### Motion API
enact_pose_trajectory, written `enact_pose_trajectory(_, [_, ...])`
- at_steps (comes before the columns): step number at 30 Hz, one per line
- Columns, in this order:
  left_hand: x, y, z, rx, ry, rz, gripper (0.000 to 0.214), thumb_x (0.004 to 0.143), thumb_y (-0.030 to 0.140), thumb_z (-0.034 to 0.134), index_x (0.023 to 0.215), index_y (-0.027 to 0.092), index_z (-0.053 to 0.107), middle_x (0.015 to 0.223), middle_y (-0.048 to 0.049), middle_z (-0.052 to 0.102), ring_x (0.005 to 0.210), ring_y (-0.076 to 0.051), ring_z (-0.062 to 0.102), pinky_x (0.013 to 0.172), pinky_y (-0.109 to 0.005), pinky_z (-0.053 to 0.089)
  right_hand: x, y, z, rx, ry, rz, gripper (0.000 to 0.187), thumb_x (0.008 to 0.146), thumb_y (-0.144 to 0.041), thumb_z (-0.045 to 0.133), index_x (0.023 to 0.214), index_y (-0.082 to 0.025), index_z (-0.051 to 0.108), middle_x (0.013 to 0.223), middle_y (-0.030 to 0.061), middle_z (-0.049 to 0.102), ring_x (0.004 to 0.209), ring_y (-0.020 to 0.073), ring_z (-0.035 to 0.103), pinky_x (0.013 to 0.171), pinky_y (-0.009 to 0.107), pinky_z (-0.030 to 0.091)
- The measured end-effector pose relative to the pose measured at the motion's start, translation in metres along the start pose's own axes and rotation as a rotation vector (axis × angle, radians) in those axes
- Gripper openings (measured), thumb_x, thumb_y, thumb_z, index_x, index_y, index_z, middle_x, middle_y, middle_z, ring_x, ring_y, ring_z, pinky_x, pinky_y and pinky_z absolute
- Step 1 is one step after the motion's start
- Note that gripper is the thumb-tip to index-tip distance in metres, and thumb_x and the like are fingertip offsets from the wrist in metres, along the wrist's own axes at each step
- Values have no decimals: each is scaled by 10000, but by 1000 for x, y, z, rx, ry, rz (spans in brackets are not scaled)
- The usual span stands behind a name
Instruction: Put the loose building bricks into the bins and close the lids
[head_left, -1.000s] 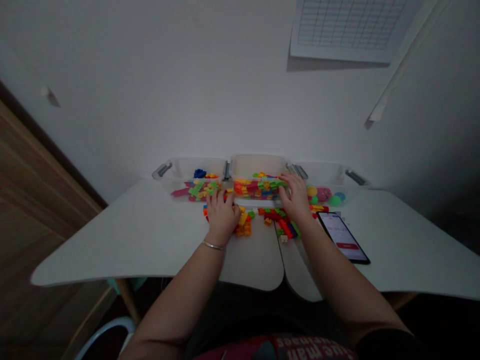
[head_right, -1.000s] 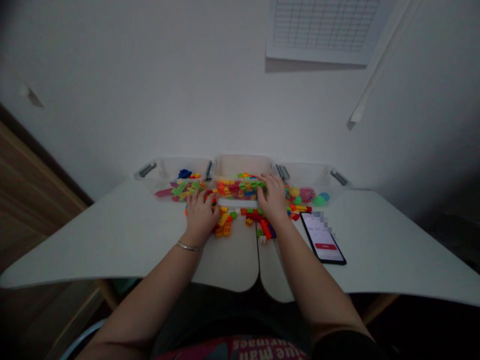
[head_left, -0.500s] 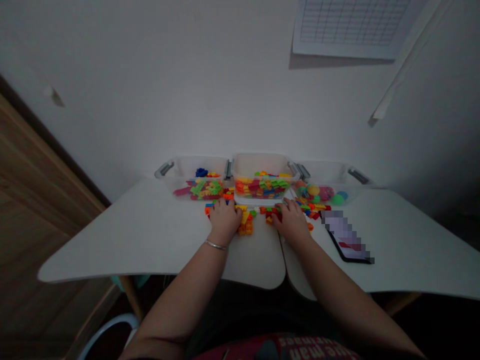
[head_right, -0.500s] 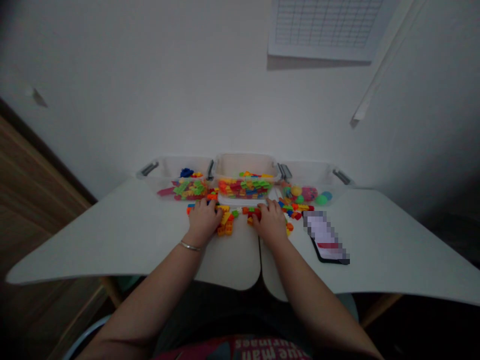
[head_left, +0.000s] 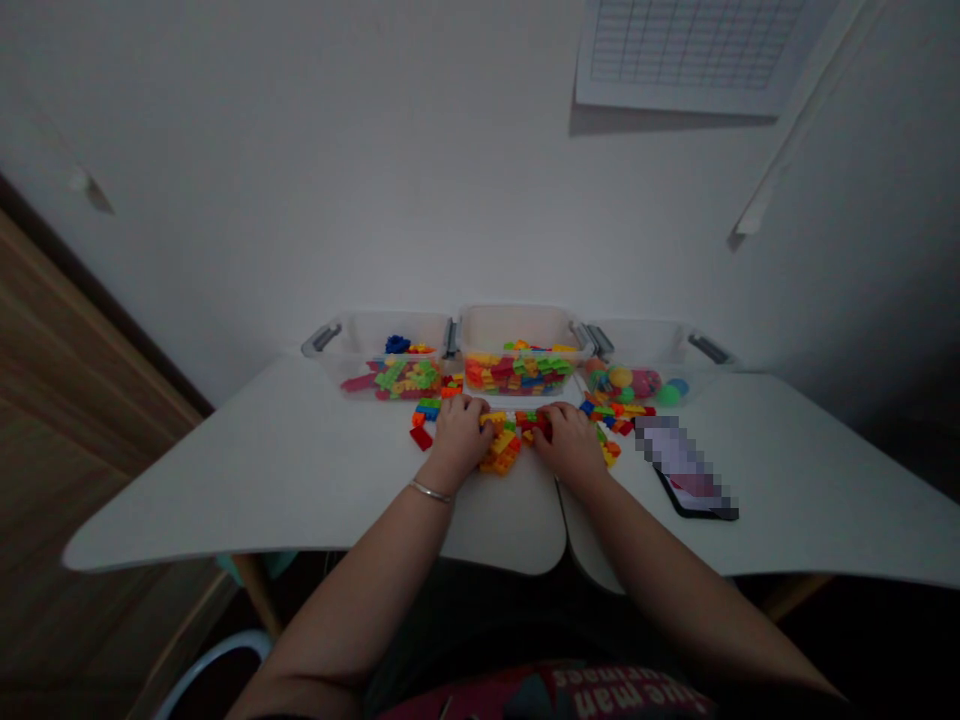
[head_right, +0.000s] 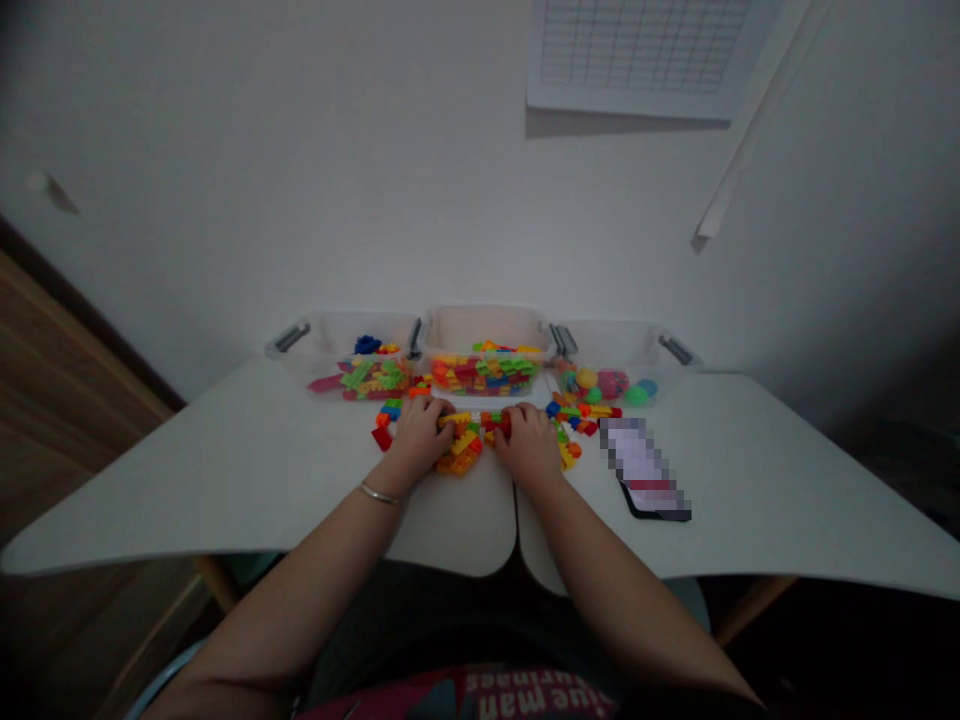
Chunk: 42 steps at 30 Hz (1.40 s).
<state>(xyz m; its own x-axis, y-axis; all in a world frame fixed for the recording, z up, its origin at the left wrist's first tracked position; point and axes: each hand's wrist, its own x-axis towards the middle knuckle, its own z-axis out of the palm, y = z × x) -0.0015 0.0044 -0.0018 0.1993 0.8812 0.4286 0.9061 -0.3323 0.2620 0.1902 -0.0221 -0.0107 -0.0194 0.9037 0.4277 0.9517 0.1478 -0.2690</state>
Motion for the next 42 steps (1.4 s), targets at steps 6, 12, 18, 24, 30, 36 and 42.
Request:
enact_pose_trajectory(6, [1,1,3,-134,-30,83,237,811,192,539,1029,170,629,1072,-103,585,1036,-239,530,929,-371,431,-1,1,1,-2,-10,-8,287,872,-298,523,1101,-164,631,1182,127,615,1058,281,543,918,401,412])
enact_pose_trajectory(12, [4,-1,-1,-185,78,143,228,821,172,526,1031,175,616,1048,-90,606,1020,-242,545,921,-395,440,0,5,5,66,14,-81,265,844,-320,582,1047,-167,657,1218,124,607,1113,280,530,973,420,409])
enact_pose_trajectory(18, [2,1,-4,-240,22,333,171,846,198,543,981,188,648,1046,-76,624,1005,-220,552,921,-381,449,0,7,2,151,4,-192,123,822,-280,615,871,-192,685,1133,100,639,1080,260,550,960,408,439])
enact_pose_trajectory(24, [0,1,-10,-111,-60,512,268,814,416,646,1000,226,675,1039,-47,644,1058,-248,523,1121,-544,247,0,6,2,117,10,-167,108,824,-242,605,852,-181,689,1078,106,650,1047,264,556,939,406,452])
enact_pose_trajectory(30, [-1,0,-6,-87,-83,490,228,807,365,657,986,224,682,1019,-40,655,1046,-241,531,1152,-560,201,0,7,2,127,-2,-174,85,802,-234,623,851,-197,681,1078,96,652,1052,261,551,941,410,444])
enact_pose_trajectory(36, [-1,2,-4,-105,-95,467,215,824,333,640,999,215,677,1020,-44,661,1045,-231,540,1154,-551,212,2,5,0,181,27,-183,72,750,-165,604,814,-194,622,924,82,667,942,254,574,862,400,457])
enact_pose_trajectory(42, [0,-2,-5,-102,-121,481,206,846,324,608,1010,215,667,1036,-50,661,1047,-230,540,1130,-540,251,31,5,-19,471,342,-61,136,760,-159,509,874,-202,571,828,46,643,723,195,574,700,334,473])
